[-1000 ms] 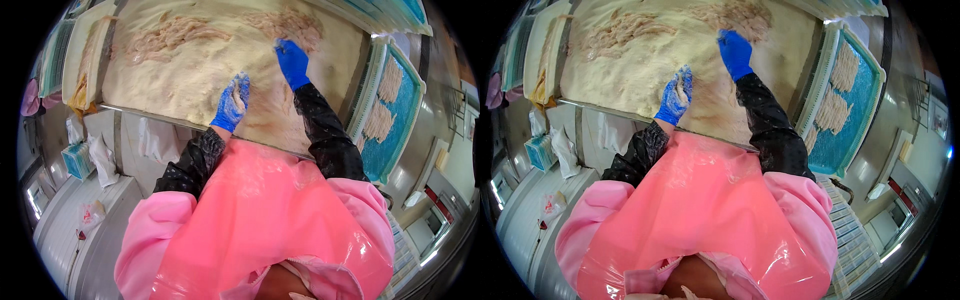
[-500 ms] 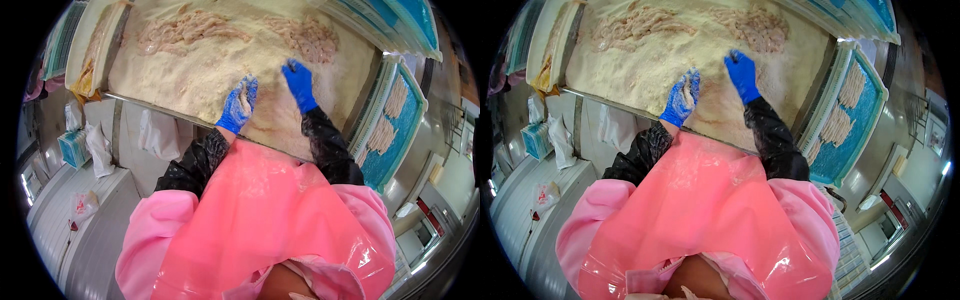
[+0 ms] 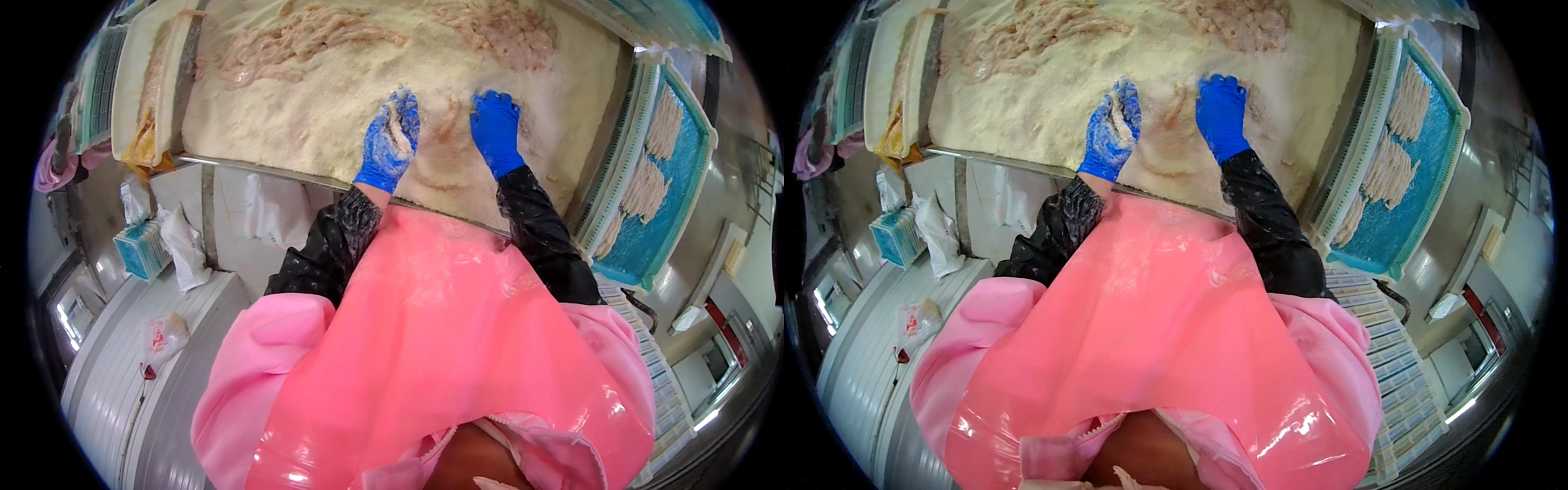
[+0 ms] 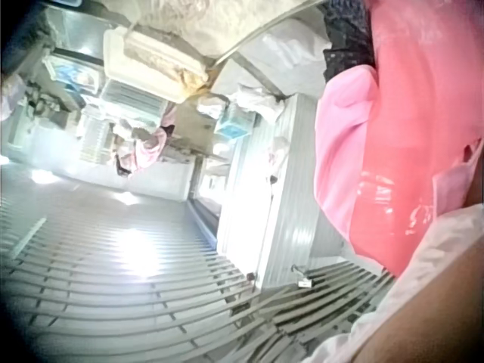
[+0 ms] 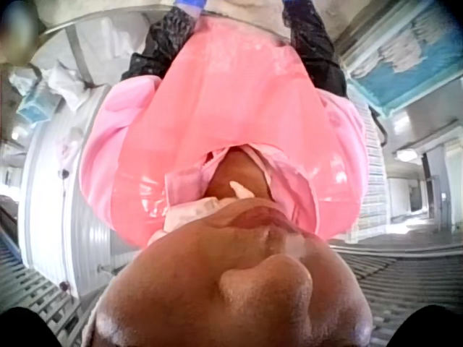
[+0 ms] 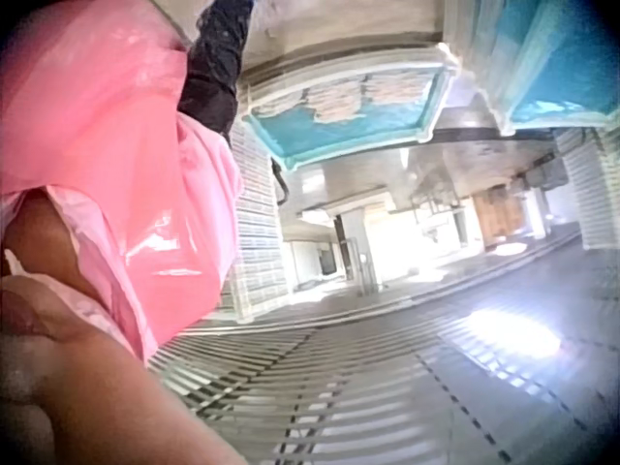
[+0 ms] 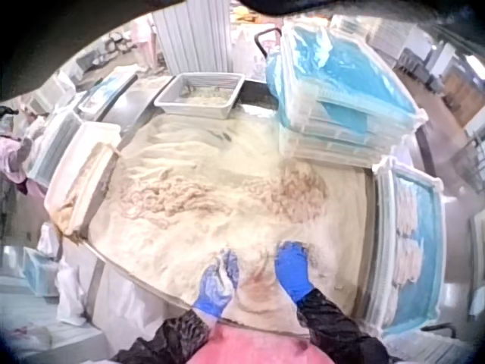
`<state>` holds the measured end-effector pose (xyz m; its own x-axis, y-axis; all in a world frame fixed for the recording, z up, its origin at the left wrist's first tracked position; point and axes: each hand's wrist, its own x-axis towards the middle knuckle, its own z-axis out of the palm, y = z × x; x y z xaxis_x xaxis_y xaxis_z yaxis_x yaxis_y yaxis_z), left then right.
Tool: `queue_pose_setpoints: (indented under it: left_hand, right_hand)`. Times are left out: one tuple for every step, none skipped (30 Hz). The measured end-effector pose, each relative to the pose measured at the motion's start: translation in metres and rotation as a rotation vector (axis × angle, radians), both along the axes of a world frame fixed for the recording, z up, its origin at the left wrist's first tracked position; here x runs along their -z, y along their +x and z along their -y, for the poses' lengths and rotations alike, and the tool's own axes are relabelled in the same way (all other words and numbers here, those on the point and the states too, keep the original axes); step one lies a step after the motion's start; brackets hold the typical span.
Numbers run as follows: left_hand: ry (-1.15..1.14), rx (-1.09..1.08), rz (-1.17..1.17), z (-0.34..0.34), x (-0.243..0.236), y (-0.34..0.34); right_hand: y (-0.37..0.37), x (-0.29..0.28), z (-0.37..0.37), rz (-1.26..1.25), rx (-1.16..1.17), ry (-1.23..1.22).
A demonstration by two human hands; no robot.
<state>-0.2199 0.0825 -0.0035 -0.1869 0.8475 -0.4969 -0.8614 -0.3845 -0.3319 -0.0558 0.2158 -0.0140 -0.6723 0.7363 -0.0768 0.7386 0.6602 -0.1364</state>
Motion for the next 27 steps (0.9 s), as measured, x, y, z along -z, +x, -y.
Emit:
queue_pose_setpoints:
  left_hand:
    - [-0.001, 0.013, -0.013, -0.001, -0.002, 0.001]
    - [-0.005, 0.020, -0.025, 0.000, -0.003, 0.002]
    - [-0.010, 0.027, -0.037, 0.002, -0.004, 0.004]
    - [0.046, 0.021, -0.064, 0.003, -0.005, 0.005]
    - [0.042, 0.036, -0.131, 0.001, -0.009, 0.007]
    - [0.038, 0.052, -0.197, -0.001, -0.014, 0.008]
    - [0.034, 0.068, -0.264, -0.002, -0.018, 0.009]
    - [0.061, 0.068, -0.314, -0.002, -0.023, 0.011]
    - [0.164, 0.026, -0.045, -0.001, -0.026, 0.010]
    - [0.266, -0.017, 0.226, 0.000, -0.028, 0.009]
    - [0.363, -0.064, 0.496, 0.001, -0.029, 0.008]
    - [0.395, -0.069, 0.563, 0.002, -0.031, 0.007]
    - [0.427, -0.072, 0.631, 0.002, -0.033, 0.007]
    - [0.462, -0.078, 0.698, 0.003, -0.035, 0.006]
    - [0.471, -0.102, 0.773, 0.002, -0.031, 0.005]
    - [0.476, -0.124, 0.851, 0.003, -0.024, 0.005]
    - [0.410, -0.120, 0.671, 0.002, -0.024, 0.006]
    - [0.330, -0.100, 0.499, 0.000, -0.026, 0.008]
    - [0.176, -0.050, 0.070, -0.004, -0.028, 0.014]
    - [0.017, 0.002, -0.359, -0.007, -0.032, 0.020]
    - [0.003, 0.000, -0.414, -0.010, -0.035, 0.024]
    - [-0.010, 0.000, -0.470, -0.012, -0.036, 0.027]
    - [-0.021, 0.000, -0.526, -0.015, -0.040, 0.030]
    - [-0.020, 0.016, -0.575, -0.017, -0.043, 0.031]
    - [-0.019, 0.031, -0.625, -0.018, -0.047, 0.033]
    - [-0.016, 0.048, -0.674, -0.019, -0.051, 0.033]
    - [-0.013, 0.064, -0.724, -0.020, -0.054, 0.035]
  right_hand:
    - [0.001, -0.002, 0.001, -0.113, 0.022, -0.012]
    - [0.002, -0.005, 0.005, -0.224, 0.040, -0.029]
    - [0.001, -0.009, 0.010, -0.335, 0.057, -0.046]
    - [-0.001, -0.012, 0.015, -0.321, 0.091, -0.045]
    - [-0.002, -0.017, 0.020, -0.301, 0.129, -0.038]
    - [-0.004, -0.019, 0.023, -0.282, 0.167, -0.031]
    - [-0.009, -0.011, 0.028, -0.290, 0.164, -0.052]
    - [-0.016, -0.005, 0.033, -0.300, 0.158, -0.072]
    - [-0.019, 0.000, 0.036, -0.310, 0.152, -0.091]
    - [-0.016, 0.002, 0.037, -0.330, 0.177, -0.150]
    - [-0.015, 0.002, 0.040, -0.469, 0.256, -0.294]
    - [-0.013, 0.001, 0.042, -0.606, 0.337, -0.439]
    - [-0.011, 0.000, 0.046, -0.743, 0.419, -0.583]
    - [-0.012, -0.011, 0.052, -0.756, 0.425, -0.653]
    - [-0.013, -0.031, 0.062, -0.767, 0.432, -0.717]
    - [-0.013, -0.050, 0.073, -0.777, 0.442, -0.782]
    - [-0.015, -0.065, 0.083, -0.774, 0.403, -0.817]
    - [-0.016, -0.079, 0.093, -0.772, 0.367, -0.848]
    - [-0.018, -0.085, 0.098, -0.770, 0.332, -0.880]
    - [-0.020, -0.086, 0.102, -0.829, 0.338, -0.918]
    - [-0.021, -0.089, 0.102, -0.920, 0.424, -1.025]
    - [-0.023, -0.095, 0.101, -1.010, 0.511, -1.130]
    - [-0.024, -0.099, 0.100, -1.104, 0.599, -1.232]
    - [-0.023, -0.099, 0.101, -1.081, 0.623, -1.212]
    - [-0.022, -0.097, 0.100, -1.058, 0.646, -1.192]
    - [-0.022, -0.095, 0.100, -1.037, 0.670, -1.170]
    - [-0.022, -0.091, 0.100, -1.074, 0.663, -1.151]
